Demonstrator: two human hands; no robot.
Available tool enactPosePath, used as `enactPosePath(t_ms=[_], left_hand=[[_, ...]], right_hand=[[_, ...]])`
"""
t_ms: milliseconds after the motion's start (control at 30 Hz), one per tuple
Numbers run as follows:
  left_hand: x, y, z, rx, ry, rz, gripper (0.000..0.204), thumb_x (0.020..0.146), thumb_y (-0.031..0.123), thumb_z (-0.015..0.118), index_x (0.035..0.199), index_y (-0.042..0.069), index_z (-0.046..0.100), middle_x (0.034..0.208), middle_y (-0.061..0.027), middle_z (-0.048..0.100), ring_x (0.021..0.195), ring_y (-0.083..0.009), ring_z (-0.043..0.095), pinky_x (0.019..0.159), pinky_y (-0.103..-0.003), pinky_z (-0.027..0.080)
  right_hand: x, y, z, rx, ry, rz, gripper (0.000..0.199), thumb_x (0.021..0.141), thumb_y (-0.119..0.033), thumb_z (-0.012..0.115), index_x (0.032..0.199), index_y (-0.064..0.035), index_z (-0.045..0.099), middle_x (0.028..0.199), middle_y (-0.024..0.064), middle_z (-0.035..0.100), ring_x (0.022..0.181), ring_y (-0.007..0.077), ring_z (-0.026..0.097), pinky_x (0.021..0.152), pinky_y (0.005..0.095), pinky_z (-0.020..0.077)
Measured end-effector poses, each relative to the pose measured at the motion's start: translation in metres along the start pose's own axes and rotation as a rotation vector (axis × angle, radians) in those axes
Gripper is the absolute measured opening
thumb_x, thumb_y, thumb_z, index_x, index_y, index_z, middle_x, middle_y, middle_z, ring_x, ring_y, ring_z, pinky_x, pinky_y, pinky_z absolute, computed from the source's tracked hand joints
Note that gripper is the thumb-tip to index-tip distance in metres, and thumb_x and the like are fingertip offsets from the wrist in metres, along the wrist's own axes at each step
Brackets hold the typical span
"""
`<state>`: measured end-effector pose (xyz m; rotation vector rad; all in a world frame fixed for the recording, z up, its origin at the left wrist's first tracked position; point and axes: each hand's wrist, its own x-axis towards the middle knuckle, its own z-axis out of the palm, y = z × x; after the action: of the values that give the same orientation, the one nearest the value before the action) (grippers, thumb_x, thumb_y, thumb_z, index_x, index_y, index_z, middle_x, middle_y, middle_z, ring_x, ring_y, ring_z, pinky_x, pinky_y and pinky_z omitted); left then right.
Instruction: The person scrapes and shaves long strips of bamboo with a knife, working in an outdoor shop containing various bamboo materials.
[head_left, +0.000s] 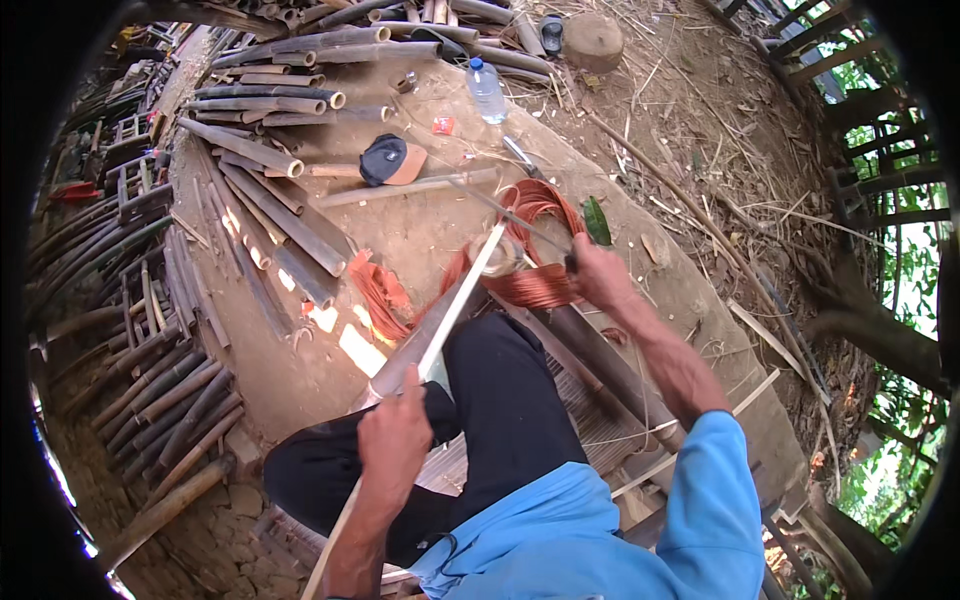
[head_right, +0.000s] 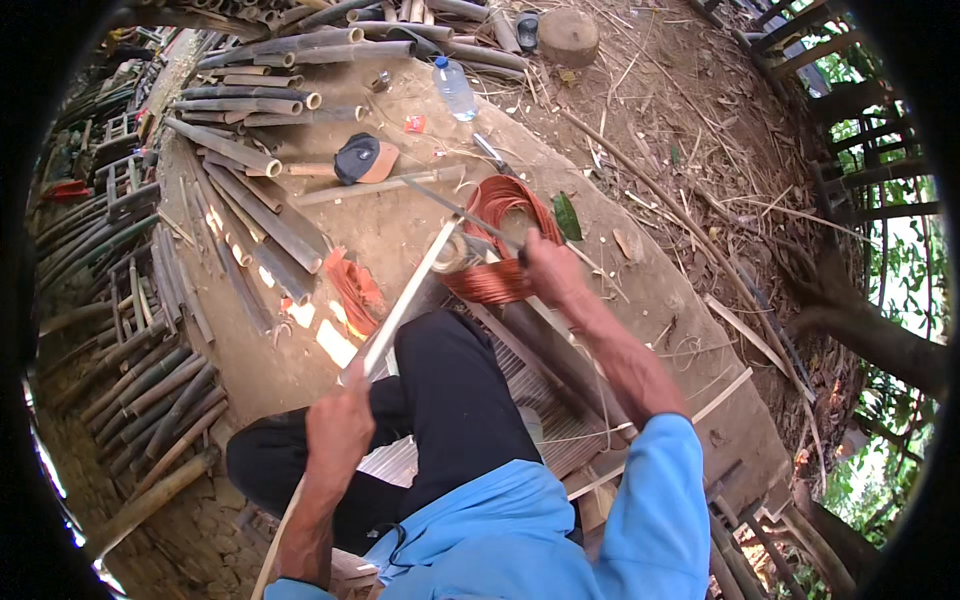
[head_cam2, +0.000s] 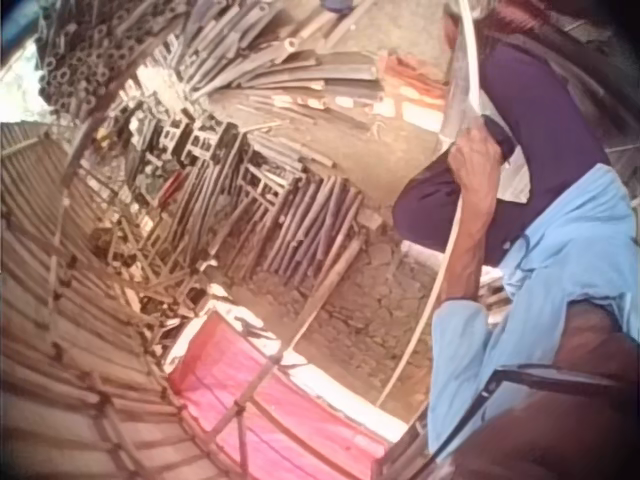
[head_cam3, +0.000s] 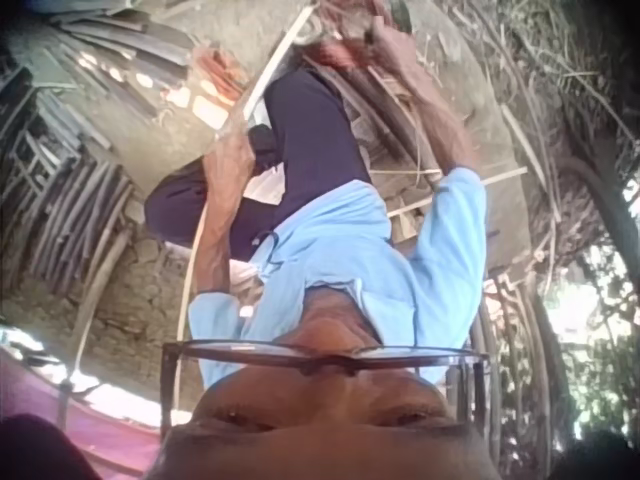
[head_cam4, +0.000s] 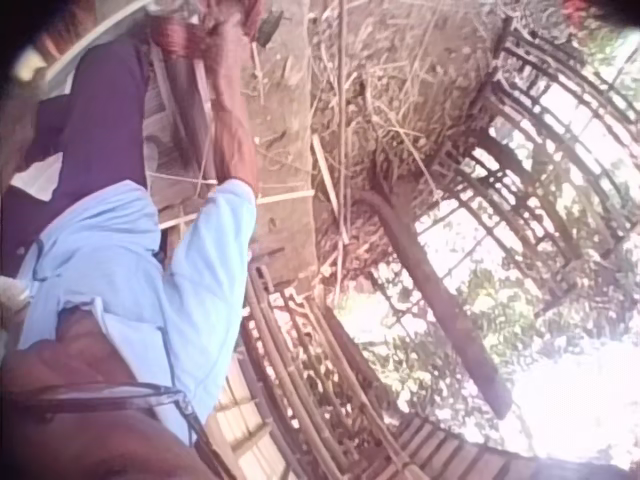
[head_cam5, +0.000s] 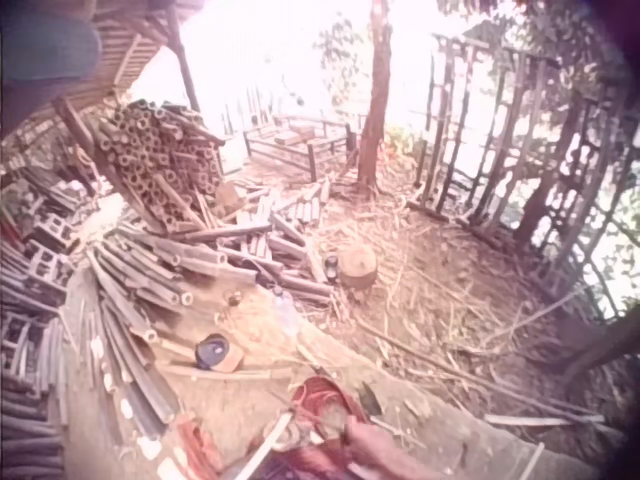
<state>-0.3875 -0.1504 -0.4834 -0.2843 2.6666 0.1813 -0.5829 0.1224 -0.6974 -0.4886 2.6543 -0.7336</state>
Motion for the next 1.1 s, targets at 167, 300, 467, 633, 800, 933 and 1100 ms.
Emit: enactPosePath(t_ms=[167,300,467,633,800,933,1100], left_hand=[[0.002,-0.003,0.012,0.010,0.120,0.017,0.042,0.094,0.017,0.059,0.134,0.006,0.057,0.074,-0.0211,0.065,0.059,-0.0399,0.065,0.056,-0.051,0.052],[0.000,-0.003,0.010,0.009,0.101,0.049,0.046,0.092,0.015,0.059,0.137,0.006,0.054,0.076,-0.0219,0.065,0.060,-0.0401,0.065,0.056,-0.051,0.052],[0.010,0.002,0.007,0.063,0.052,-0.002,0.041,0.093,0.009,0.053,0.134,0.005,0.057,0.074,-0.0257,0.063,0.068,-0.0431,0.066,0.063,-0.054,0.053],[0.004,-0.011,-0.015,0.094,0.083,0.066,0.053,0.088,0.011,0.059,0.140,0.007,0.052,0.082,-0.0202,0.067,0.067,-0.0379,0.068,0.064,-0.049,0.054],[-0.011,-0.022,-0.082,-0.184,0.122,0.107,0.035,0.095,0.010,0.058,0.129,0.004,0.061,0.074,-0.0215,0.065,0.064,-0.0388,0.067,0.059,-0.047,0.052],[-0.040,-0.041,-0.147,-0.478,0.016,0.009,0.026,0.097,0.013,0.057,0.121,0.006,0.065,0.076,-0.0261,0.064,0.068,-0.0445,0.063,0.063,-0.050,0.050],[-0.063,-0.046,-0.221,-0.552,-0.114,0.122,0.019,0.099,0.019,0.054,0.112,0.010,0.064,0.087,-0.0196,0.066,0.079,-0.0452,0.061,0.071,-0.051,0.049]], right_hand=[[-0.003,-0.061,-0.037,0.046,0.026,-0.200,0.032,0.085,-0.023,0.068,0.096,-0.0025,0.047,0.084,0.0226,0.065,0.075,0.0427,0.066,0.062,0.0512,0.0514],[-0.015,-0.041,-0.022,0.169,0.205,-0.645,0.040,0.082,-0.018,0.071,0.112,-0.0015,0.051,0.084,0.0229,0.067,0.071,0.0397,0.068,0.059,0.0485,0.0527],[-0.009,-0.030,-0.002,-0.108,-0.026,-0.066,0.031,0.085,-0.021,0.065,0.101,-0.0004,0.048,0.080,0.0236,0.066,0.072,0.0413,0.069,0.061,0.0509,0.0538],[-0.003,-0.056,-0.025,0.009,0.166,-0.469,0.033,0.087,-0.024,0.065,0.104,-0.0003,0.050,0.082,0.0247,0.065,0.072,0.0404,0.069,0.060,0.0502,0.0530],[-0.017,0.020,-0.053,-0.136,0.150,0.359,0.022,0.085,-0.016,0.067,0.095,-0.0010,0.055,0.079,0.0208,0.064,0.072,0.0356,0.066,0.059,0.0438,0.0507],[-0.046,-0.094,-0.129,0.253,0.242,0.210,0.024,0.081,-0.015,0.073,0.096,-0.0036,0.058,0.079,0.0185,0.064,0.074,0.0367,0.066,0.065,0.0455,0.0507],[-0.078,-0.221,-0.216,0.290,0.348,-0.225,0.030,0.075,-0.014,0.079,0.096,-0.0065,0.060,0.097,0.0136,0.066,0.094,0.0337,0.065,0.078,0.0443,0.0506]])
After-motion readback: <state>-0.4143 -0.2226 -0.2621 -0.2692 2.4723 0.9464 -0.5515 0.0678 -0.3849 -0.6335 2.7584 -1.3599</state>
